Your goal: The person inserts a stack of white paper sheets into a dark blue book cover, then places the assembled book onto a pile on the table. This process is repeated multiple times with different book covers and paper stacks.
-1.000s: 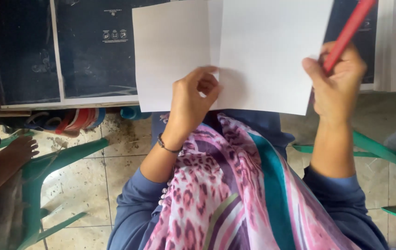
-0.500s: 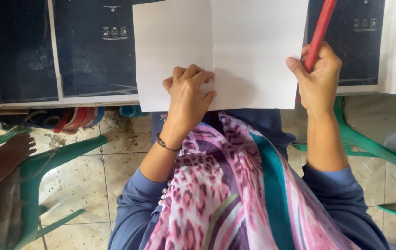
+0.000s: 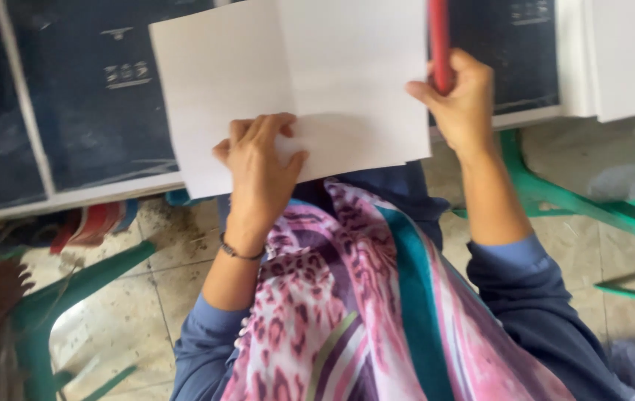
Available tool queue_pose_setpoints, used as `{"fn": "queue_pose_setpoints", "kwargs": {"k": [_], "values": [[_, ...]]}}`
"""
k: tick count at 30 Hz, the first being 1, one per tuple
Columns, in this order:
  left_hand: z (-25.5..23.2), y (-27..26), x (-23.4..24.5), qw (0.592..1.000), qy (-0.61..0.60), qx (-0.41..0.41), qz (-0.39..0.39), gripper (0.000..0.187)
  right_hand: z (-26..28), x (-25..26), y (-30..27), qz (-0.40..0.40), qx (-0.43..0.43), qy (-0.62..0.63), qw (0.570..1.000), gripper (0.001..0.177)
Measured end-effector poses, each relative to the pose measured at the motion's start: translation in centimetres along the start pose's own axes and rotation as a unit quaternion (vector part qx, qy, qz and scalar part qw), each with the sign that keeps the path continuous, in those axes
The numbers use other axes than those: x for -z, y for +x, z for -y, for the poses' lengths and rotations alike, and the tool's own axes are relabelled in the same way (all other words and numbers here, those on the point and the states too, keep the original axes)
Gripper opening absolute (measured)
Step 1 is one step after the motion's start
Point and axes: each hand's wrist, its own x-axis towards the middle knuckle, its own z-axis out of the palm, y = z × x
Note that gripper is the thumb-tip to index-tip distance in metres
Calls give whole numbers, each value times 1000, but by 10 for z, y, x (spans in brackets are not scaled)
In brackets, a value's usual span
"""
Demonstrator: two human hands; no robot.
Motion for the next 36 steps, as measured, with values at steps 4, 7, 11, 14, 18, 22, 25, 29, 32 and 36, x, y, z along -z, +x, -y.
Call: {"fn": "queue_pose_setpoints", "kwargs": {"k": [4, 7, 11, 14, 18, 22, 25, 29, 32, 36], "values": [[-3, -4, 5, 1000, 11, -21, -7, 29, 0, -6, 2, 24, 9, 5, 1000, 39], [0, -4, 3, 999, 31, -29, -5, 28, 7, -9, 1, 31, -5, -7, 999, 39], [-5, -11, 6, 999, 42, -33, 2, 30, 14, -11, -2, 29, 2, -33, 999, 41], [-17, -30, 19, 993, 29, -106, -45, 29, 12, -12, -1, 18, 27, -68, 997, 48], [11, -74, 22, 894, -425, 20, 140, 29, 10, -12, -4, 23, 50, -79, 995, 48], [82, -119, -12, 667, -745, 28, 12, 69, 8, -13, -3, 17, 68, -103, 992, 45], [95, -108, -13, 590, -797, 60, -117, 89, 13, -13, -2, 14, 69, -117, 991, 44], [110, -64, -61, 672, -716, 97, -160, 70, 25, -27, -1, -1, 57, -133, 989, 50], [68, -18, -73, 770, -582, 145, -218, 48, 24, -30, 2, 17, 47, -109, 993, 49], [-30, 10, -49, 989, -8, -147, 5, 57, 33, -6, -6, 56, 50, -27, 997, 35]]}}
